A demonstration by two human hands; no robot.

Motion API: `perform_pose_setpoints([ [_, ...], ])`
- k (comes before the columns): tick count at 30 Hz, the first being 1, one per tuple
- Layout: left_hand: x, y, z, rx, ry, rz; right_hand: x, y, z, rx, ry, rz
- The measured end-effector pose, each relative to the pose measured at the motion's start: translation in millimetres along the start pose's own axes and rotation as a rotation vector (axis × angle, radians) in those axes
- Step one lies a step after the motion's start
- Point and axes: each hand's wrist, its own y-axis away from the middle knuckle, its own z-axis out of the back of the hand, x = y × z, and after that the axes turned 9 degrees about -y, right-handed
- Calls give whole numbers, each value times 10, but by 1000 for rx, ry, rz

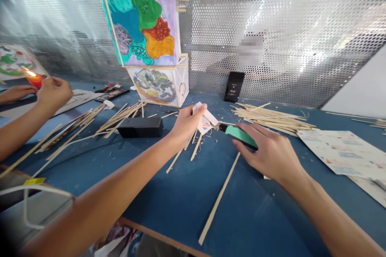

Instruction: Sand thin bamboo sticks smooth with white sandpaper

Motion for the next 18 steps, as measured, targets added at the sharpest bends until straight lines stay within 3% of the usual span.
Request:
perform_pose_setpoints([
  [9,-72,125,-121,207,317,190,105,17,-99,10,-59,-101],
  [14,-45,117,-150,167,364,201,114,24,-110,-1,-38,-143],
  [18,-69,109,-155,118,348,200,128,33,-112,16,12,-90],
])
